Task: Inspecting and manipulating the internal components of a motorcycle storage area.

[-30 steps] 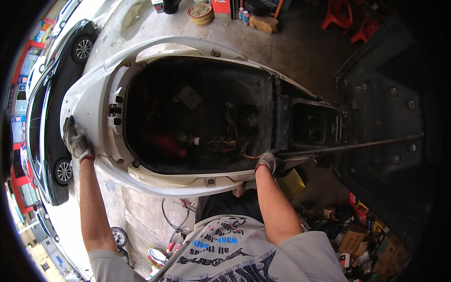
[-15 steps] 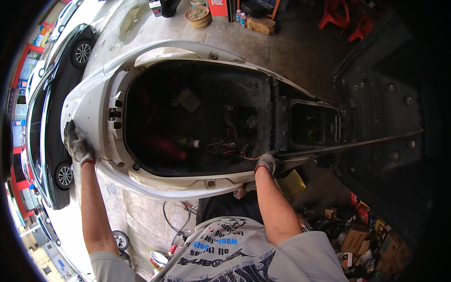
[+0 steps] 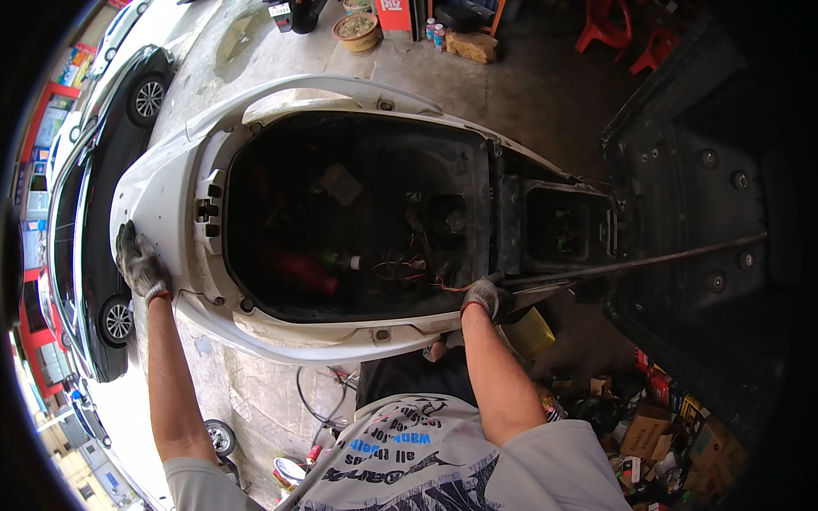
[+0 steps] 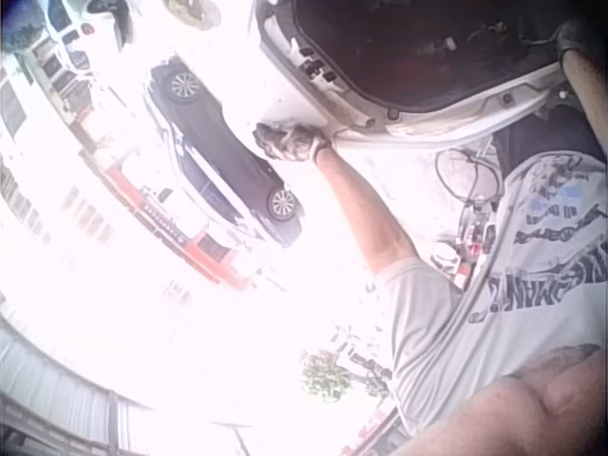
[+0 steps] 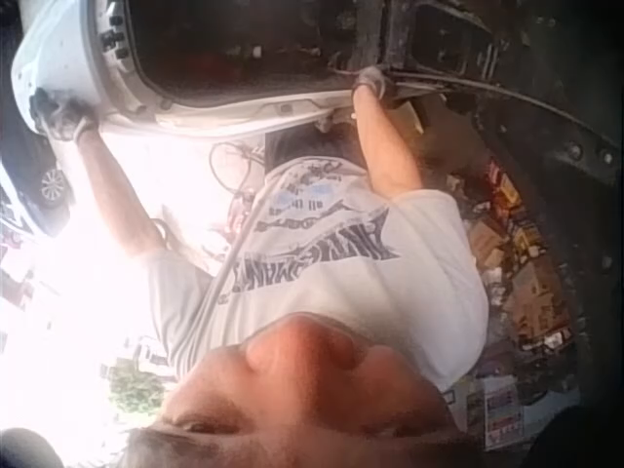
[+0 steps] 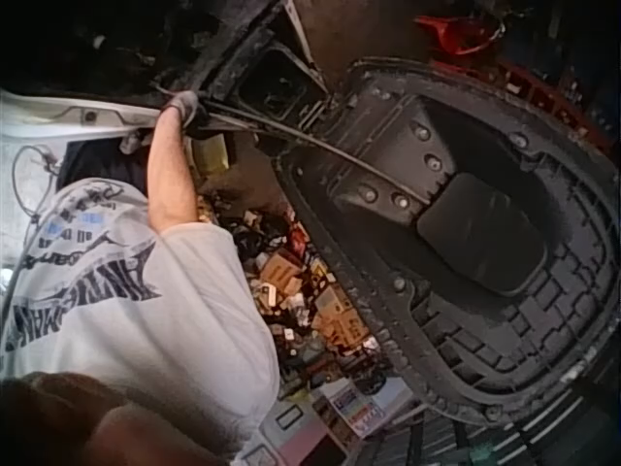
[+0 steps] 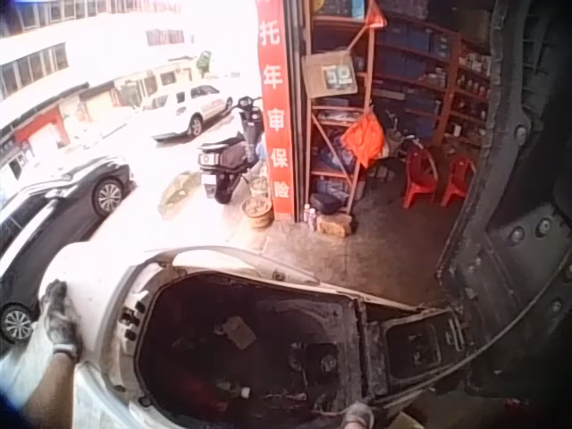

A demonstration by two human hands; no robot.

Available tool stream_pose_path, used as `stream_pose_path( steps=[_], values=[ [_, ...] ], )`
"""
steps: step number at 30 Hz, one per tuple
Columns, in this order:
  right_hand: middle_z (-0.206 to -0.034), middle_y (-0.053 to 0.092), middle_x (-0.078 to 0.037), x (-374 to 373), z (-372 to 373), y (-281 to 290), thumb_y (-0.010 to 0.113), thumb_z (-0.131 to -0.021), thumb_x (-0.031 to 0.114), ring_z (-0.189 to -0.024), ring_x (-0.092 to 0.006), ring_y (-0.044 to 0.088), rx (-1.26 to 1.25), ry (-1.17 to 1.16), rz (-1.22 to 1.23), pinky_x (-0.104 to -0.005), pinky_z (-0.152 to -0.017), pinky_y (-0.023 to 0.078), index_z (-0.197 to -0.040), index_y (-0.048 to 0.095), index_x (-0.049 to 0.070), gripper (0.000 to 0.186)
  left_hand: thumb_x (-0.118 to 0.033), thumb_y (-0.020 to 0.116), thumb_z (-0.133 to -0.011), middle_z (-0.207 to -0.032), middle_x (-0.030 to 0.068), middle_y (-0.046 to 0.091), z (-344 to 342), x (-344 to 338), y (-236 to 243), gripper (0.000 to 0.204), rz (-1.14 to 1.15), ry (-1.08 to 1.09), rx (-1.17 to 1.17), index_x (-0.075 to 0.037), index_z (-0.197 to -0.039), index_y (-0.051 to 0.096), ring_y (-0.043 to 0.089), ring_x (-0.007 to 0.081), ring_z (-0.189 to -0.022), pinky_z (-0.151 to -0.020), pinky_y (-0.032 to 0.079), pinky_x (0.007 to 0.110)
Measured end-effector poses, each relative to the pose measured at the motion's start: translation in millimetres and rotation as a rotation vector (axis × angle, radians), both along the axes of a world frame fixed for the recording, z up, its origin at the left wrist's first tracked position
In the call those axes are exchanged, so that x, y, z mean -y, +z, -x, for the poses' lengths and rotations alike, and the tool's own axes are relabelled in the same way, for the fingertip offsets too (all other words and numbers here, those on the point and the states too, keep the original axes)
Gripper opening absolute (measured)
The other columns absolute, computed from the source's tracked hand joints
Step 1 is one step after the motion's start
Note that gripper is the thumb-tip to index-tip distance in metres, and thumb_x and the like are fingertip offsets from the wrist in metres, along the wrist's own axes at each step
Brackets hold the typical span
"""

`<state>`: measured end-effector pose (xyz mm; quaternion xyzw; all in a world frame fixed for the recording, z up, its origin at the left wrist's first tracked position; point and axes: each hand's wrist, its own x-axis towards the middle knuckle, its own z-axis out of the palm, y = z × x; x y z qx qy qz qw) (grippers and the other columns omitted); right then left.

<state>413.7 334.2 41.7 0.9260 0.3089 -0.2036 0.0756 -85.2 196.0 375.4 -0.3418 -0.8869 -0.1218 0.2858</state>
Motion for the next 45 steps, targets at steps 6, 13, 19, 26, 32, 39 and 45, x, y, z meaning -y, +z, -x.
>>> stream_pose_path(
  steps=[6, 13, 19, 26, 32, 39, 45],
  values=[
    [-0.118, 0.044, -0.022, 1, 7, 1, 0.041, -0.076, 0.056, -0.108, -0.0327, 0.046, 0.032, -0.117, -0.035, -0.0432, -0.088, 0.037, -0.116, 0.040, -0.005, 0.072, -0.022, 0.040, -0.082, -0.118, 0.0096, 0.049, 3, 3, -1, 0.035, 0.008, 0.006, 0.003, -0.008, -0.112, 0.051, 0.041, 0.0235, -0.112, -0.097, 0.026, 0.034],
    [-0.118, 0.044, -0.024, 1, -3, -14, 0.043, -0.075, 0.056, -0.108, -0.0343, 0.045, 0.009, 0.001, 0.002, -0.0440, -0.089, 0.036, -0.117, 0.039, -0.005, 0.074, -0.022, 0.039, -0.082, -0.118, 0.0091, 0.049, -4, -4, 0, 0.035, 0.007, 0.024, 0.018, -0.008, -0.112, 0.051, 0.041, 0.0236, -0.112, -0.097, 0.026, 0.035],
    [-0.118, 0.043, -0.024, 1, 9, 3, 0.044, -0.075, 0.056, -0.107, -0.0347, 0.046, -0.017, -0.100, -0.034, -0.0433, -0.089, 0.036, -0.118, 0.034, -0.008, 0.078, -0.020, 0.040, -0.082, -0.118, 0.0099, 0.049, 2, 6, -1, 0.035, 0.009, 0.009, -0.004, -0.007, -0.112, 0.052, 0.041, 0.0238, -0.112, -0.097, 0.026, 0.034],
    [-0.118, 0.044, -0.023, 0, -3, -18, 0.042, -0.075, 0.055, -0.106, -0.0355, 0.047, -0.023, -0.193, -0.074, -0.0434, -0.088, 0.037, -0.119, 0.035, -0.006, 0.075, -0.019, 0.040, -0.081, -0.118, 0.0106, 0.048, -3, -1, 1, 0.035, -0.024, -0.002, 0.025, -0.006, -0.112, 0.052, 0.041, 0.0243, -0.113, -0.097, 0.025, 0.034],
    [-0.118, 0.045, -0.021, 0, -3, -24, 0.040, -0.076, 0.056, -0.106, -0.0349, 0.047, 0.041, -0.268, -0.106, -0.0446, -0.088, 0.037, -0.119, 0.035, -0.004, 0.075, -0.019, 0.041, -0.081, -0.119, 0.0106, 0.048, -4, -2, 1, 0.035, -0.013, 0.000, 0.020, -0.006, -0.112, 0.051, 0.039, 0.0241, -0.114, -0.098, 0.025, 0.034],
    [-0.115, 0.047, -0.021, -3, 0, -13, 0.039, -0.074, 0.061, -0.104, -0.0357, 0.048, 0.022, -0.332, -0.120, -0.0447, -0.087, 0.037, -0.116, 0.040, -0.004, 0.077, -0.019, 0.041, -0.081, -0.118, 0.0100, 0.048, -3, -1, 0, 0.035, -0.009, 0.001, 0.010, -0.006, -0.112, 0.051, 0.039, 0.0238, -0.114, -0.098, 0.024, 0.035],
    [-0.115, 0.047, -0.022, -2, 9, 12, 0.036, -0.075, 0.061, -0.105, -0.0357, 0.048, 0.029, -0.333, -0.143, -0.0441, -0.088, 0.037, -0.115, 0.041, -0.004, 0.077, -0.019, 0.041, -0.081, -0.119, 0.0097, 0.048, -2, 1, 0, 0.035, -0.007, 0.009, 0.012, -0.007, -0.113, 0.051, 0.039, 0.0235, -0.114, -0.098, 0.024, 0.035]
  ],
)
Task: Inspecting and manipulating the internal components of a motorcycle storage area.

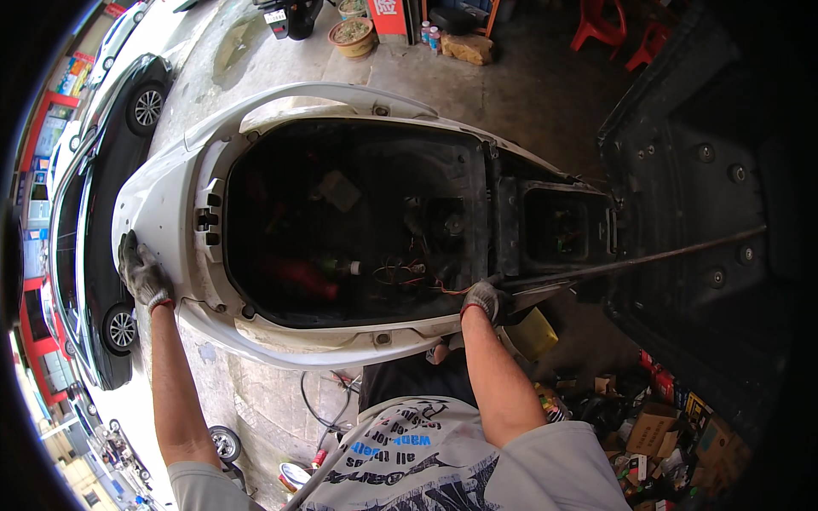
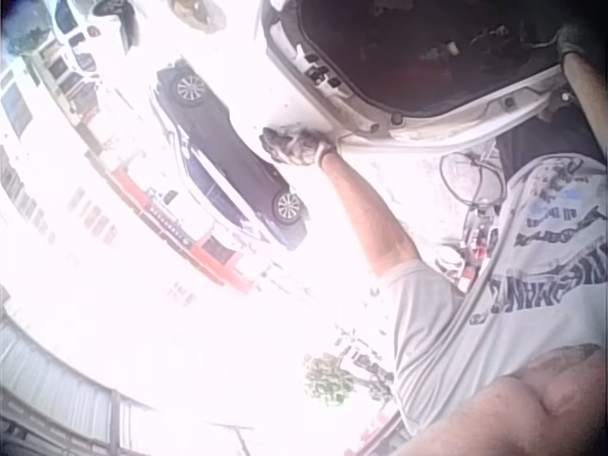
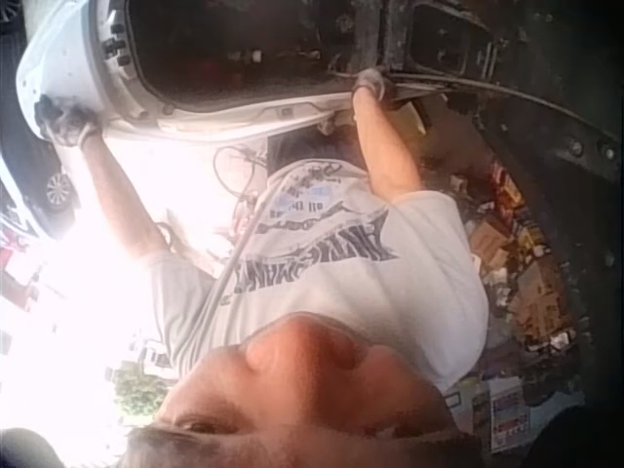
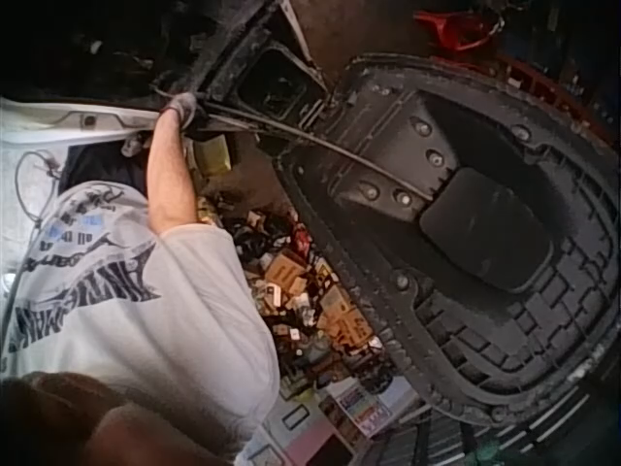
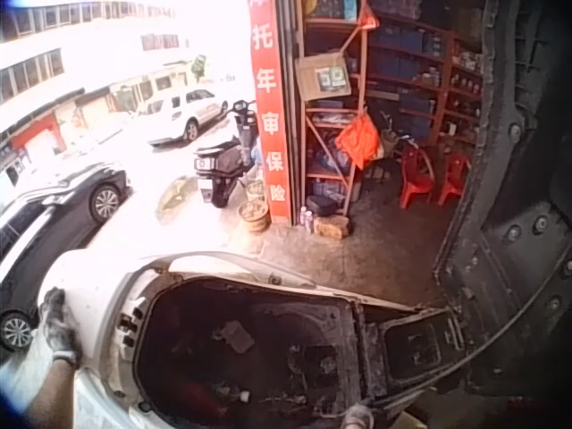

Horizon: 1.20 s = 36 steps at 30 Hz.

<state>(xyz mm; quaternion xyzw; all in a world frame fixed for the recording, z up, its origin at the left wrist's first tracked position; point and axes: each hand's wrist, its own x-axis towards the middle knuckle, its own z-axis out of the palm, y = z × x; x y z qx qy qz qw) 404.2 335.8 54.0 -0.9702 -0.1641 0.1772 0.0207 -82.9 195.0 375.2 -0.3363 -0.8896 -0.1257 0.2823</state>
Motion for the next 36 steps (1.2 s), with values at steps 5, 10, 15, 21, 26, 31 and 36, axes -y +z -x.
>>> stream_pose_path(
  steps=[5, 10, 15, 21, 26, 31, 36],
  values=[
    [-0.116, 0.046, -0.022, -2, -3, -6, 0.037, -0.074, 0.062, -0.105, -0.0349, 0.048, 0.000, -0.012, 0.012, -0.0442, -0.088, 0.037, -0.116, 0.041, -0.004, 0.078, -0.019, 0.040, -0.082, -0.118, 0.0099, 0.048, 0, -2, 1, 0.035, 0.003, 0.004, 0.009, -0.007, -0.113, 0.051, 0.040, 0.0234, -0.114, -0.098, 0.025, 0.034],
    [-0.114, 0.048, -0.021, 3, -7, -11, 0.039, -0.074, 0.060, -0.104, -0.0336, 0.049, 0.021, 0.209, 0.090, -0.0427, -0.088, 0.037, -0.114, 0.043, -0.003, 0.075, -0.019, 0.040, -0.081, -0.118, 0.0101, 0.049, -1, -3, 1, 0.035, -0.003, -0.013, 0.001, -0.006, -0.112, 0.051, 0.040, 0.0235, -0.113, -0.098, 0.025, 0.034],
    [-0.111, 0.051, -0.019, 1, 8, 9, 0.044, -0.073, 0.058, -0.101, -0.0313, 0.051, 0.087, 0.072, 0.005, -0.0406, -0.085, 0.040, -0.108, 0.049, -0.002, 0.069, -0.019, 0.041, -0.081, -0.117, 0.0101, 0.049, 3, 0, 0, 0.035, 0.006, -0.007, -0.010, -0.007, -0.112, 0.052, 0.041, 0.0235, -0.113, -0.097, 0.025, 0.034],
    [-0.110, 0.051, -0.020, 4, 4, 4, 0.043, -0.074, 0.058, -0.102, -0.0327, 0.051, 0.097, 0.281, 0.108, -0.0418, -0.084, 0.040, -0.108, 0.049, -0.003, 0.070, -0.018, 0.041, -0.081, -0.117, 0.0101, 0.049, 0, -2, 1, 0.035, -0.005, -0.009, -0.004, -0.007, -0.112, 0.052, 0.041, 0.0234, -0.112, -0.097, 0.026, 0.034],
    [-0.111, 0.050, -0.021, 4, -6, -27, 0.042, -0.075, 0.057, -0.103, -0.0334, 0.050, 0.065, 0.166, 0.032, -0.0426, -0.086, 0.039, -0.108, 0.048, -0.003, 0.069, -0.017, 0.041, -0.081, -0.116, 0.0100, 0.049, 0, -4, 1, 0.034, -0.019, -0.020, -0.001, -0.008, -0.112, 0.052, 0.041, 0.0234, -0.112, -0.097, 0.026, 0.034],
    [-0.114, 0.047, -0.022, 2, -12, -36, 0.041, -0.077, 0.052, -0.104, -0.0337, 0.049, -0.018, 0.058, 0.036, -0.0432, -0.087, 0.037, -0.113, 0.043, -0.003, 0.066, -0.017, 0.042, -0.081, -0.117, 0.0095, 0.049, 0, 1, 1, 0.034, -0.004, -0.005, -0.017, -0.008, -0.112, 0.052, 0.041, 0.0231, -0.112, -0.097, 0.026, 0.034],
    [-0.115, 0.046, -0.022, -1, -11, -28, 0.040, -0.078, 0.051, -0.105, -0.0353, 0.048, -0.021, 0.046, 0.031, -0.0449, -0.087, 0.037, -0.114, 0.042, -0.003, 0.065, -0.018, 0.042, -0.081, -0.118, 0.0093, 0.049, 2, 0, -1, 0.034, 0.008, -0.006, -0.018, -0.008, -0.113, 0.051, 0.041, 0.0229, -0.113, -0.097, 0.025, 0.034]
  ],
)
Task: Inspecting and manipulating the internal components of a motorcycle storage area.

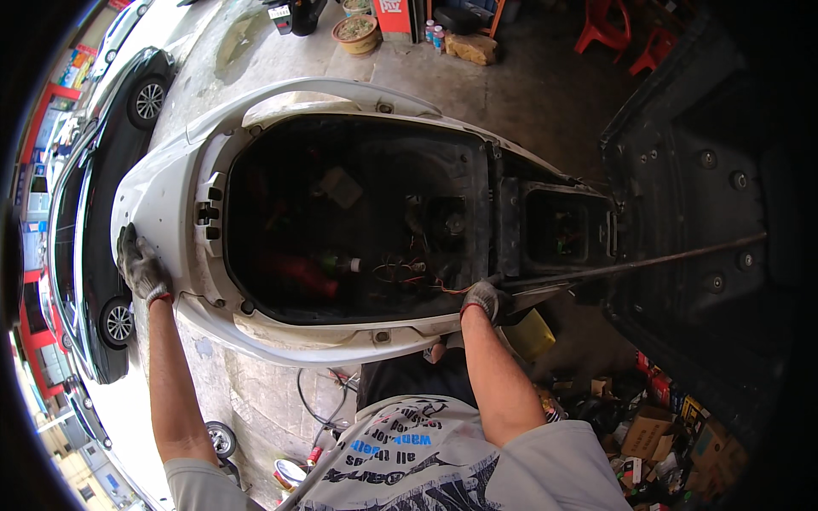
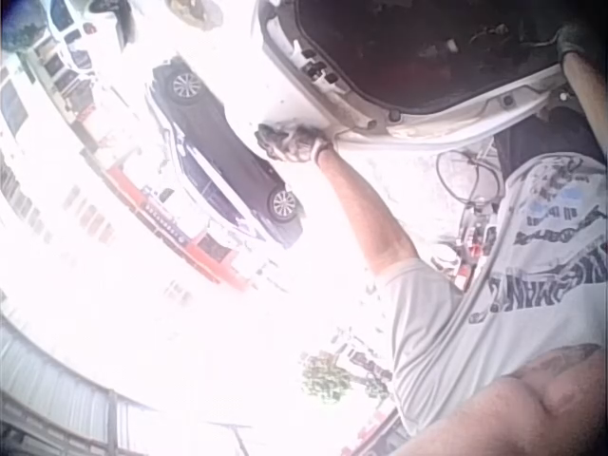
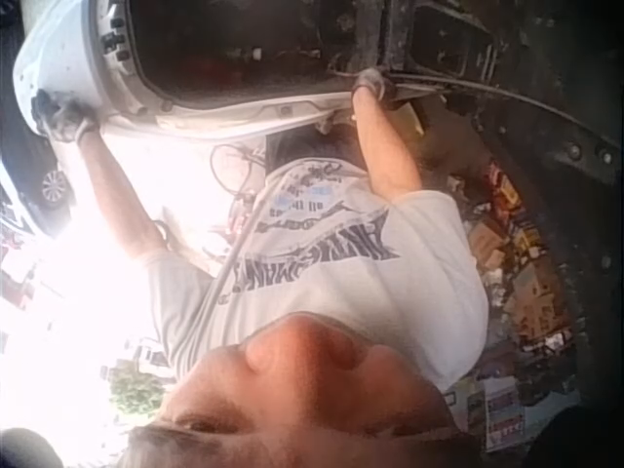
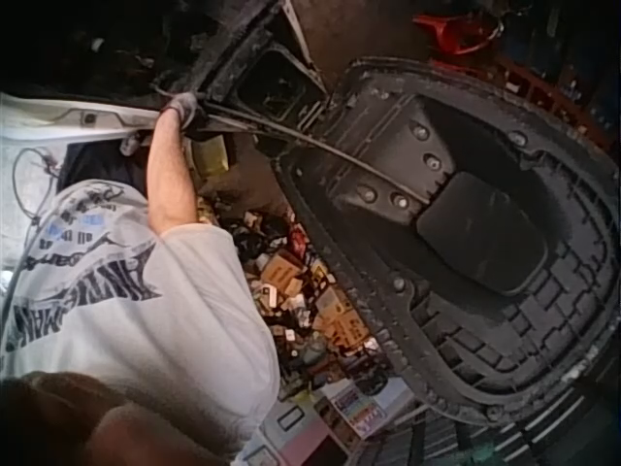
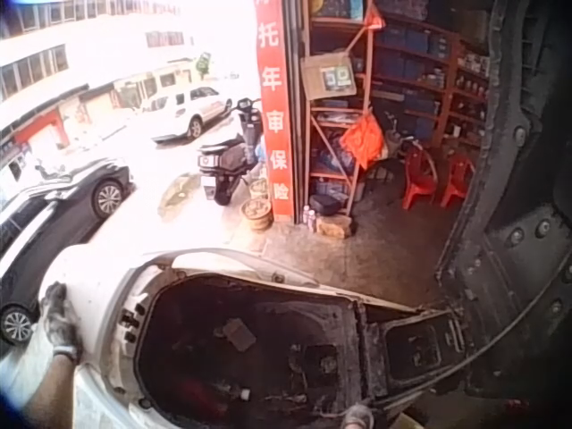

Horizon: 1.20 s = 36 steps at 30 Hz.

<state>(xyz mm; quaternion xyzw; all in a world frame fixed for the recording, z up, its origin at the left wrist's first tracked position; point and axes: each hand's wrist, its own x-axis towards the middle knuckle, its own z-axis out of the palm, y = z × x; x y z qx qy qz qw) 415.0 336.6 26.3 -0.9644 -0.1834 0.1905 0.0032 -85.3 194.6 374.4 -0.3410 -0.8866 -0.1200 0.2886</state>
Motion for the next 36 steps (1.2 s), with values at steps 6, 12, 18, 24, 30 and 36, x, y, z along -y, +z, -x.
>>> stream_pose_path(
  steps=[6, 12, 18, 24, 30, 36],
  values=[
    [-0.119, 0.042, -0.023, -1, -4, 0, 0.035, -0.078, 0.056, -0.108, -0.0356, 0.044, -0.079, 0.073, 0.024, -0.0465, -0.088, 0.036, -0.116, 0.038, -0.005, 0.072, -0.018, 0.042, -0.081, -0.118, 0.0097, 0.048, -3, -2, 3, 0.035, -0.002, 0.001, 0.014, -0.007, -0.113, 0.051, 0.040, 0.0229, -0.113, -0.098, 0.025, 0.034],
    [-0.117, 0.045, -0.023, 2, 8, 12, 0.035, -0.077, 0.058, -0.107, -0.0354, 0.045, 0.044, -0.012, -0.035, -0.0459, -0.088, 0.036, -0.115, 0.041, -0.006, 0.074, -0.018, 0.041, -0.081, -0.118, 0.0098, 0.048, -3, -2, 2, 0.035, -0.008, 0.004, 0.031, -0.007, -0.113, 0.051, 0.040, 0.0230, -0.114, -0.098, 0.024, 0.034],
    [-0.113, 0.049, -0.022, 4, 14, 39, 0.041, -0.073, 0.060, -0.103, -0.0342, 0.049, 0.096, 0.223, 0.053, -0.0430, -0.086, 0.038, -0.110, 0.046, -0.004, 0.074, -0.019, 0.041, -0.081, -0.119, 0.0100, 0.048, -2, -2, 1, 0.035, -0.003, -0.002, 0.024, -0.007, -0.113, 0.050, 0.040, 0.0231, -0.114, -0.098, 0.024, 0.034],
    [-0.105, 0.054, -0.020, 1, 19, 54, 0.040, -0.073, 0.060, -0.096, -0.0332, 0.053, 0.065, 0.136, 0.008, -0.0423, -0.082, 0.041, -0.104, 0.052, -0.003, 0.071, -0.019, 0.041, -0.081, -0.119, 0.0099, 0.048, 3, 2, -1, 0.035, 0.010, 0.002, 0.012, -0.008, -0.113, 0.050, 0.040, 0.0232, -0.114, -0.098, 0.024, 0.034],
    [-0.105, 0.054, -0.020, -2, 20, 56, 0.038, -0.074, 0.060, -0.097, -0.0337, 0.053, 0.109, 0.008, -0.014, -0.0425, -0.082, 0.041, -0.105, 0.051, -0.003, 0.072, -0.019, 0.042, -0.081, -0.118, 0.0099, 0.048, -1, -1, 1, 0.035, 0.005, 0.005, 0.014, -0.008, -0.113, 0.051, 0.040, 0.0229, -0.113, -0.098, 0.024, 0.034],
    [-0.110, 0.050, -0.022, -3, 21, 60, 0.037, -0.075, 0.060, -0.101, -0.0349, 0.050, 0.047, -0.013, -0.025, -0.0434, -0.085, 0.039, -0.109, 0.047, -0.004, 0.074, -0.019, 0.041, -0.082, -0.118, 0.0096, 0.049, 1, 0, -1, 0.034, -0.001, 0.004, 0.002, -0.008, -0.112, 0.052, 0.041, 0.0231, -0.113, -0.097, 0.025, 0.034]
  ],
)
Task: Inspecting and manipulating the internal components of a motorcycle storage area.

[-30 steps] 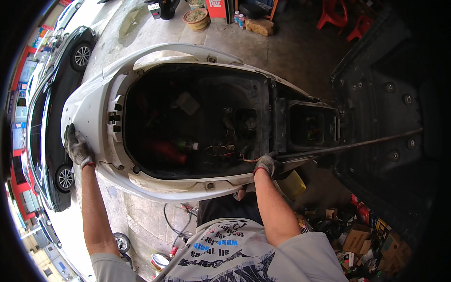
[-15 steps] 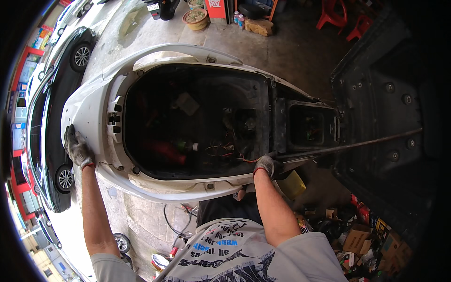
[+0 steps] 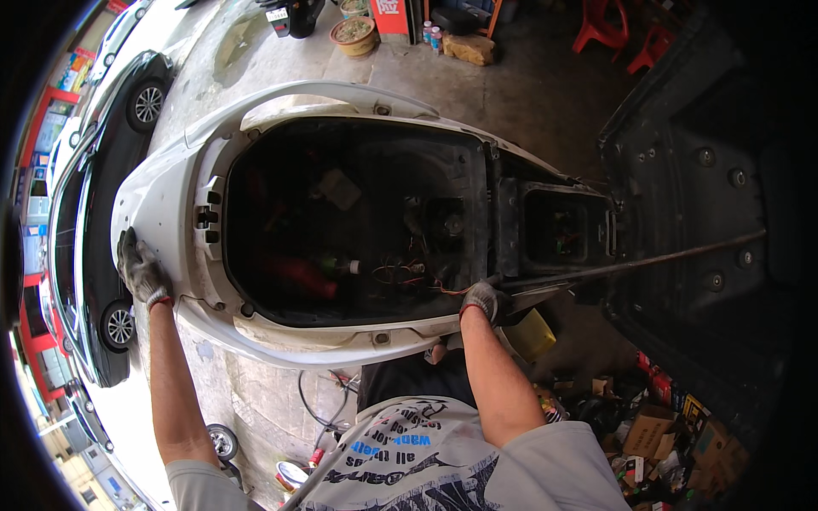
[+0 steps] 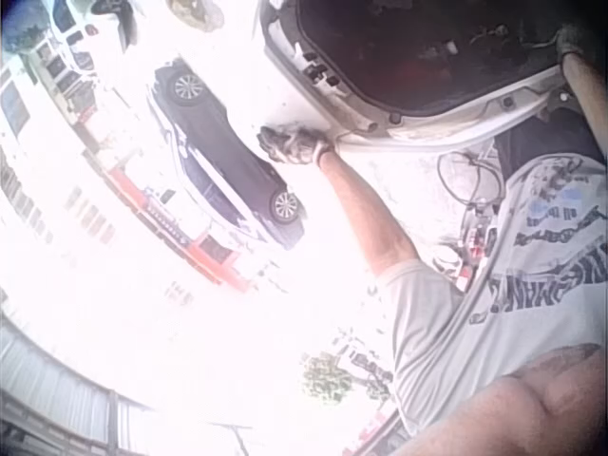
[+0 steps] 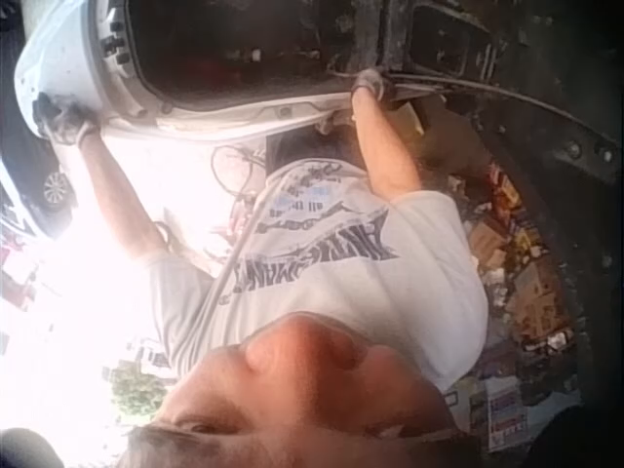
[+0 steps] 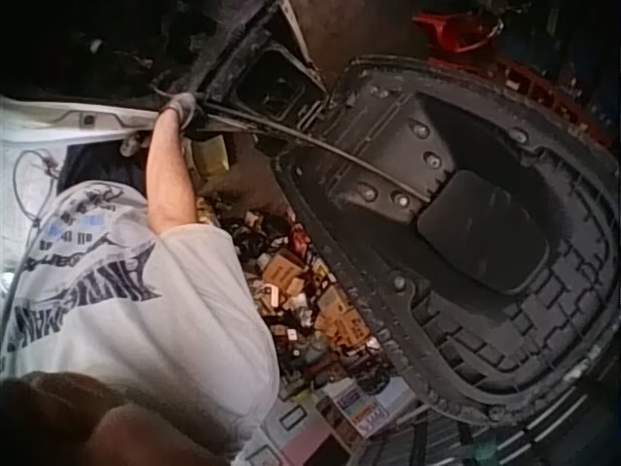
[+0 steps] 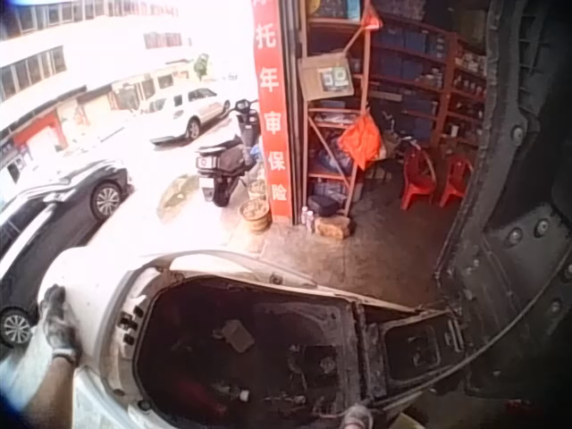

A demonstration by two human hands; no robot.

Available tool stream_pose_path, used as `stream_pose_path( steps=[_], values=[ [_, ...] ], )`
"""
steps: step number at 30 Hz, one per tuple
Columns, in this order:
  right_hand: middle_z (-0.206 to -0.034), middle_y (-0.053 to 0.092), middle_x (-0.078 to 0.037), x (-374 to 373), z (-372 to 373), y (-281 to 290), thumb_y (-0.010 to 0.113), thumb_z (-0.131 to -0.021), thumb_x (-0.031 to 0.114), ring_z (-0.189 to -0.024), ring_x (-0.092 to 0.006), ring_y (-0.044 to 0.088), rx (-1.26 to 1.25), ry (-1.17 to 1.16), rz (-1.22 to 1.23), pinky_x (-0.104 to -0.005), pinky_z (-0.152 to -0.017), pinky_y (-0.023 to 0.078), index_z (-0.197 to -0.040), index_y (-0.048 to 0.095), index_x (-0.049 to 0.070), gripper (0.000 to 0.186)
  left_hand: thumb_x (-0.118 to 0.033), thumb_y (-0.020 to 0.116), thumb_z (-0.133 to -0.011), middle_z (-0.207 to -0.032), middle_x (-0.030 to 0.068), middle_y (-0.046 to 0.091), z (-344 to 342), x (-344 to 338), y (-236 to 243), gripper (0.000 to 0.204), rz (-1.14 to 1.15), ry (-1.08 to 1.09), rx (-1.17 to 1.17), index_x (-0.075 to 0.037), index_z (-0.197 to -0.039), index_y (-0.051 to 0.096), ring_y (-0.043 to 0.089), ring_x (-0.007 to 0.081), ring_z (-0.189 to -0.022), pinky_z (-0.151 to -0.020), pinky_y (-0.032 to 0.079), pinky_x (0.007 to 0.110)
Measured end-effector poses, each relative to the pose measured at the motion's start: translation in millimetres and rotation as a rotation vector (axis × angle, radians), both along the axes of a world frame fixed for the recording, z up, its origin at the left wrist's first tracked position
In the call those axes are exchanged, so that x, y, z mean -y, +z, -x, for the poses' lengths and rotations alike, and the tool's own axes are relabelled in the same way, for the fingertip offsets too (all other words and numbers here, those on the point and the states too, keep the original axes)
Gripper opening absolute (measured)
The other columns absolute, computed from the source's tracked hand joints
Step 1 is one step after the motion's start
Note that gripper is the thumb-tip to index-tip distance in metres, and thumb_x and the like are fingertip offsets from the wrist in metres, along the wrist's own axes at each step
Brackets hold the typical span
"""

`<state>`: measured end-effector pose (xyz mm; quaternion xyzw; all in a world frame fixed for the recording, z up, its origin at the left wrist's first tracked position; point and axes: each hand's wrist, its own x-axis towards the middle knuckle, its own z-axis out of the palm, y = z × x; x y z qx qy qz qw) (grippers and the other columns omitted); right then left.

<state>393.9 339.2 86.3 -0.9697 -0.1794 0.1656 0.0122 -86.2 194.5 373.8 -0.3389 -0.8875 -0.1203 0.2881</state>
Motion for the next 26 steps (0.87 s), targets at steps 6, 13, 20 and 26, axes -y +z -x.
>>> stream_pose_path(
  steps=[6, 13, 20, 26],
  values=[
    [-0.111, 0.049, -0.023, 1, 3, -2, 0.037, -0.076, 0.059, -0.102, -0.0350, 0.049, 0.027, 0.021, -0.018, -0.0437, -0.086, 0.038, -0.110, 0.046, -0.005, 0.073, -0.020, 0.040, -0.082, -0.117, 0.0095, 0.049, -1, 1, 2, 0.035, 0.008, 0.012, -0.009, -0.007, -0.112, 0.052, 0.041, 0.0235, -0.112, -0.097, 0.026, 0.034],
    [-0.109, 0.051, -0.023, 7, -12, -32, 0.039, -0.075, 0.058, -0.100, -0.0356, 0.051, -0.006, 0.244, 0.010, -0.0447, -0.086, 0.038, -0.109, 0.047, -0.005, 0.072, -0.021, 0.040, -0.081, -0.118, 0.0093, 0.049, -9, -7, 6, 0.035, -0.035, 0.019, 0.023, -0.007, -0.111, 0.053, 0.041, 0.0234, -0.113, -0.097, 0.026, 0.034],
    [-0.108, 0.051, -0.024, 8, 1, 7, 0.040, -0.073, 0.058, -0.098, -0.0391, 0.051, 0.028, 0.003, -0.052, -0.0454, -0.083, 0.040, -0.110, 0.046, -0.004, 0.072, -0.020, 0.039, -0.082, -0.120, 0.0102, 0.047, -8, 4, 8, 0.036, 0.020, 0.037, -0.020, -0.007, -0.113, 0.051, 0.039, 0.0234, -0.114, -0.097, 0.026, 0.035],
    [-0.119, 0.046, -0.018, 20, -48, 20, 0.031, -0.079, 0.059, -0.106, -0.0379, 0.047, -0.672, 0.449, 0.065, -0.0442, -0.087, 0.038, -0.132, 0.018, 0.016, 0.069, -0.014, 0.043, -0.079, -0.118, 0.0126, 0.048, -13, -12, 15, 0.035, -0.022, -0.010, 0.054, -0.007, -0.112, 0.051, 0.041, 0.0259, -0.112, -0.097, 0.029, 0.035]
  ],
)
